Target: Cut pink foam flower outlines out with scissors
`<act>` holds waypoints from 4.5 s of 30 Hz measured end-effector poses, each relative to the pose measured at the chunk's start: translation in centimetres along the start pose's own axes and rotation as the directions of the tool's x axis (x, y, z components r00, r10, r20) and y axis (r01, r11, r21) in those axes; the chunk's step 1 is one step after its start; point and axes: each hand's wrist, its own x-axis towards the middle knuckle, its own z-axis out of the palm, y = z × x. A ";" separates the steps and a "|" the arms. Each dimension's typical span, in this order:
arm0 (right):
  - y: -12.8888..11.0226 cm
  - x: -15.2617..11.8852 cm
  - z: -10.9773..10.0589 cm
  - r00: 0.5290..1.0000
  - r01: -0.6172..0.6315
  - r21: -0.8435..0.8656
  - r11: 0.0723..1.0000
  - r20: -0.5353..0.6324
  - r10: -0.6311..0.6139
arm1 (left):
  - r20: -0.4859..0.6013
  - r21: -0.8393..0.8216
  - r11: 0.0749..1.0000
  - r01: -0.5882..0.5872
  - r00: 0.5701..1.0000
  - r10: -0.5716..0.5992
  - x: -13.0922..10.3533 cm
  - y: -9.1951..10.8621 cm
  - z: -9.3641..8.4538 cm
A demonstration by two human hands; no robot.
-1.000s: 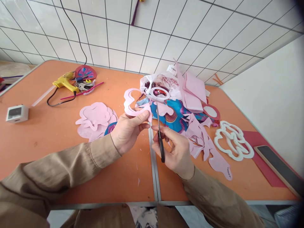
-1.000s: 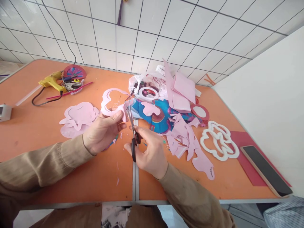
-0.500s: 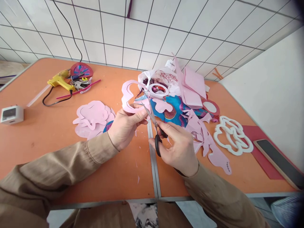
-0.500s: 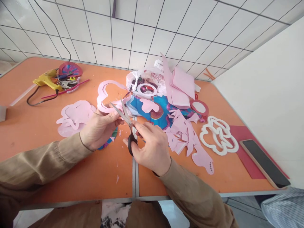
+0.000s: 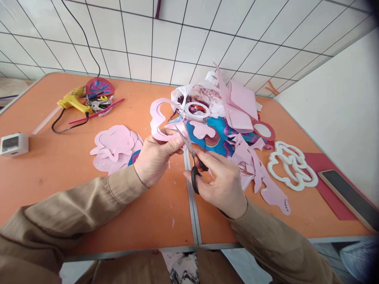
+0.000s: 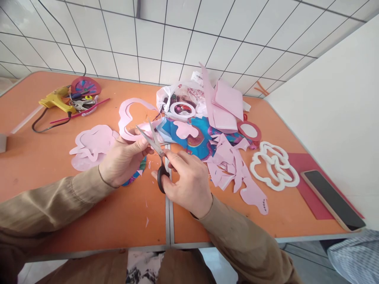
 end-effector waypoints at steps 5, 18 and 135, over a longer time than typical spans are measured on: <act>0.0 0.1 0.0 1.000 0.005 0.008 1.000 0.009 -0.005 | 0.012 0.009 1.000 -0.016 1.000 0.016 0.2 -0.1 -0.1; 1.7 1.0 -1.7 0.985 0.173 0.062 0.983 0.000 -0.173 | 0.070 -0.035 0.999 0.014 0.997 -0.012 1.1 1.1 -0.6; -2.8 5.2 -3.5 0.972 0.185 0.137 0.973 -0.173 -0.160 | 0.344 0.237 0.960 -0.149 0.937 0.061 -1.2 2.3 0.8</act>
